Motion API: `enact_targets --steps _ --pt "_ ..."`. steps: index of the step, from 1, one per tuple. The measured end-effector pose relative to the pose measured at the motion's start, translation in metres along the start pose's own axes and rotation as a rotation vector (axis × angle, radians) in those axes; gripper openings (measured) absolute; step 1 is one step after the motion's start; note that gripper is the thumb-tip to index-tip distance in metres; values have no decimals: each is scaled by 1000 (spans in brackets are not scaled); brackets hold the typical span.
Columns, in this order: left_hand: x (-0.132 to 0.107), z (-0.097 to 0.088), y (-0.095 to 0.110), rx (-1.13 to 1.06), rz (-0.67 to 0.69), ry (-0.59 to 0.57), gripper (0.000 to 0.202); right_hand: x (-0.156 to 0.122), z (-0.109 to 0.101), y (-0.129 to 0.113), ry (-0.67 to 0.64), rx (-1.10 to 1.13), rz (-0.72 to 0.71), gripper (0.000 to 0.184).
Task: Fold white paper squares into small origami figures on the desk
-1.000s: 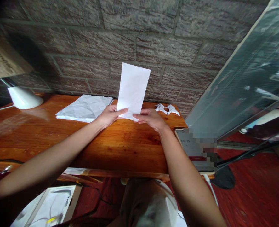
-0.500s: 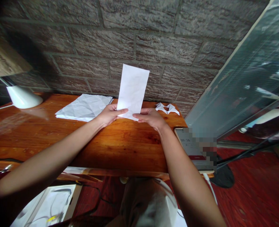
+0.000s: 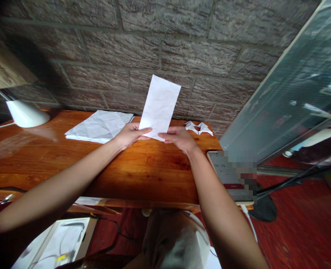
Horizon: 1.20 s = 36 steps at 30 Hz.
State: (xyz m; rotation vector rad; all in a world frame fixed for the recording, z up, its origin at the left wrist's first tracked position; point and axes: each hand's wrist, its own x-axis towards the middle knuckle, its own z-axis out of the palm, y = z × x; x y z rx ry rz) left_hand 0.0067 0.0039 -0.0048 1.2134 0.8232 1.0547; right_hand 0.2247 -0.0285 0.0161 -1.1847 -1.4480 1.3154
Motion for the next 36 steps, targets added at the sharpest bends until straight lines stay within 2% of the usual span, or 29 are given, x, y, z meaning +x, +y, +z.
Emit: enact_targets --steps 11,20,30,36 --pt "-1 2 2 -11 14 4 48 1 1 -1 6 -15 -3 35" --pt "-2 5 2 9 42 36 49 -1 3 -4 16 -26 -10 41" --pt "-2 4 3 -18 35 42 49 -1 1 -2 4 -8 0 37" --pt "-2 4 3 -36 30 84 48 -2 -1 -3 -29 -29 29 36"
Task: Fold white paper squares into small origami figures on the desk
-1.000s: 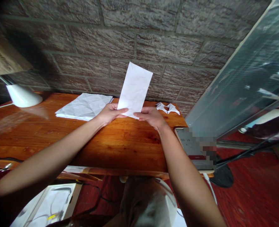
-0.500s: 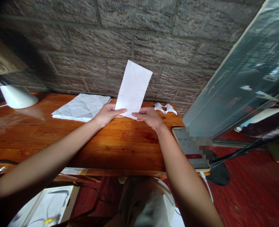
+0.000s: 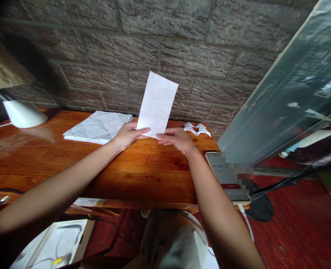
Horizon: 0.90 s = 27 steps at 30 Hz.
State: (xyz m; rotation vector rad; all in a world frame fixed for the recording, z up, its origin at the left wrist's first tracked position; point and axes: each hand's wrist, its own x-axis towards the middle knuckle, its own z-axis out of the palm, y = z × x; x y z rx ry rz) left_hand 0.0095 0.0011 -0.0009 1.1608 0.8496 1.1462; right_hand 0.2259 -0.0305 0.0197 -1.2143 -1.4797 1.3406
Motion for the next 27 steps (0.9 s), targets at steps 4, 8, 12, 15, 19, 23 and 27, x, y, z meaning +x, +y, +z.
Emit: enact_targets --steps 4,8,12,15,19,23,27 --pt "0 0 0 -17 -6 3 47 1 -1 1 8 7 11 37" --pt "0 0 0 -32 1 10 49 2 -1 1 1 14 17 38" --pt "0 0 0 -21 2 12 51 2 0 2 31 16 11 38" --pt "1 -1 0 -26 -1 21 50 2 0 2 53 27 9 36" --pt "1 -1 0 -41 5 26 47 1 0 2 31 29 0 35" --pt "1 0 0 -55 8 23 47 2 0 2 47 34 12 32" --pt "0 0 -1 -60 14 14 47 1 1 1 68 26 32 25"
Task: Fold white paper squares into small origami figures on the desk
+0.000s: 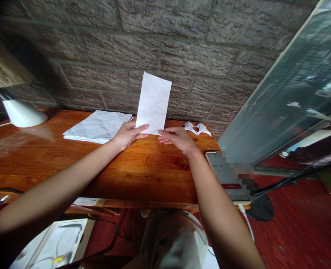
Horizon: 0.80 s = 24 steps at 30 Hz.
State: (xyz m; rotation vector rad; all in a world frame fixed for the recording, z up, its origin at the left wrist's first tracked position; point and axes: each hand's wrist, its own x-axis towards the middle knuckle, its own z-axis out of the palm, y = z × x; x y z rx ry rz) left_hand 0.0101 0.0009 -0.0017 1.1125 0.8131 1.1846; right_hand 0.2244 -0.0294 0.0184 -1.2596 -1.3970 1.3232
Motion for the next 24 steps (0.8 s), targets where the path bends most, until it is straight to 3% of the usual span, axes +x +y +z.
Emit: enact_targets --steps 17,24 --pt "1 -1 -1 -5 1 -7 44 -1 3 -2 27 -3 24 32" --pt "0 0 1 4 3 -6 44 -2 1 -2 2 -12 8 25"
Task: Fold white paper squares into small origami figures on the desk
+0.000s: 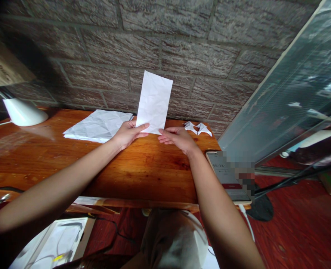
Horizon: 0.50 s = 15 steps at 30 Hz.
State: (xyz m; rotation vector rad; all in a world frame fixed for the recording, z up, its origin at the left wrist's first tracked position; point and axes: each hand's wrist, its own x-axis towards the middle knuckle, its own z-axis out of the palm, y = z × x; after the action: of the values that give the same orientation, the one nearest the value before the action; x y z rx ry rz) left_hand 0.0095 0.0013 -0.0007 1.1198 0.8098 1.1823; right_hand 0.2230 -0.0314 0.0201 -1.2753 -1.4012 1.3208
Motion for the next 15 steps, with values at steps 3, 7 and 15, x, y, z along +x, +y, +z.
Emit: enact_targets --steps 3,7,15 --pt "0 0 0 12 2 12 45 0 0 0 0 -10 -3 25" --pt "0 0 -1 21 13 13 45 0 1 0 -1 -27 1 26" --pt "0 0 -1 39 27 19 46 -1 2 -1 -5 -46 6 27"
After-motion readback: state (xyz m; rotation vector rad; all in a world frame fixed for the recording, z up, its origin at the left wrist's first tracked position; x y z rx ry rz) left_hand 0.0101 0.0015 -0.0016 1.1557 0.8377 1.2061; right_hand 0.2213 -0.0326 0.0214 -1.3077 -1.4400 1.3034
